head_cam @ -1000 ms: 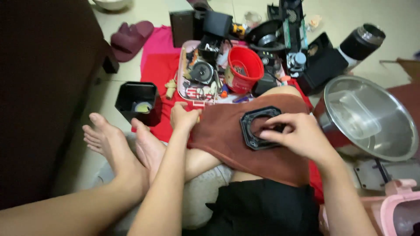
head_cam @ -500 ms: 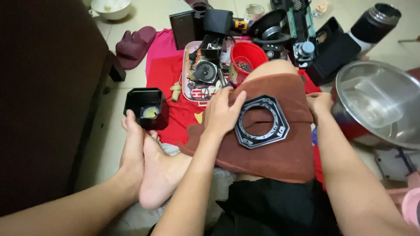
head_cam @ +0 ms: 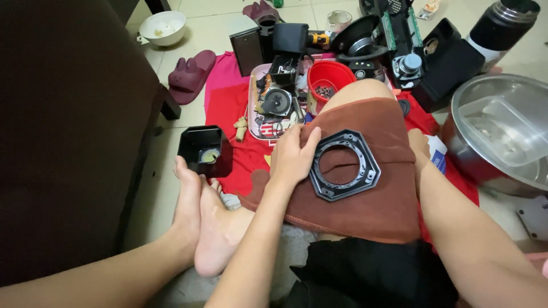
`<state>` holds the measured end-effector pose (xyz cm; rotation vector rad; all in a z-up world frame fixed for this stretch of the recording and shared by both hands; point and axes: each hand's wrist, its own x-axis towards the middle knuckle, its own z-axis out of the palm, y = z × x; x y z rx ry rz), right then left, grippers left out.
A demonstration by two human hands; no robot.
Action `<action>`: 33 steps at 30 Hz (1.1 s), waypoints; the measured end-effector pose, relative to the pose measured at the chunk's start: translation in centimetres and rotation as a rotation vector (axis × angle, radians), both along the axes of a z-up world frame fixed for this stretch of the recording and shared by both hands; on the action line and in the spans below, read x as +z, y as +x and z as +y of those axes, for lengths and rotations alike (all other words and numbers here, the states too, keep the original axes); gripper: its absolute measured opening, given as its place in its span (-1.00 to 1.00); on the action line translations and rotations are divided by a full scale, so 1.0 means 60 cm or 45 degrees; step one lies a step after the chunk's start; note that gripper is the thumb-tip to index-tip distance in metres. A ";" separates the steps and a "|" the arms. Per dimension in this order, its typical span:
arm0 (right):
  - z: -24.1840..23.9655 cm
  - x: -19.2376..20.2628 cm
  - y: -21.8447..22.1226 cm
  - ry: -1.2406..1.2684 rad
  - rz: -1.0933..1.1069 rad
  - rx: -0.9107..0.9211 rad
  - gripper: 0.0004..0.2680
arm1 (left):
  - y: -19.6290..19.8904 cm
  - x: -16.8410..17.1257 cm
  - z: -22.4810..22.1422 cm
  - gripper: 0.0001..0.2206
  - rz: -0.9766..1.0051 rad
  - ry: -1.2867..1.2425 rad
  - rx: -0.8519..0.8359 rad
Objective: Cleaning a speaker driver frame using a toothbrush and cleaning solution on a floor-based workspace.
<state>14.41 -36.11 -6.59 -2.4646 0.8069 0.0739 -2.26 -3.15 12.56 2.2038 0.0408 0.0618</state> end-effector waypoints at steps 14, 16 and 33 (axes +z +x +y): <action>-0.129 0.196 0.006 -0.123 -0.718 -0.633 -0.92 | -0.029 -0.101 -0.019 -0.62 -0.233 0.184 0.049; -0.194 0.198 0.025 -0.140 -0.656 -0.765 -0.89 | -0.027 -0.112 -0.024 -0.63 -0.232 0.168 0.029; -0.265 0.258 -0.058 -0.147 0.810 0.271 -0.77 | -0.030 -0.130 -0.021 -0.62 -0.113 0.238 0.006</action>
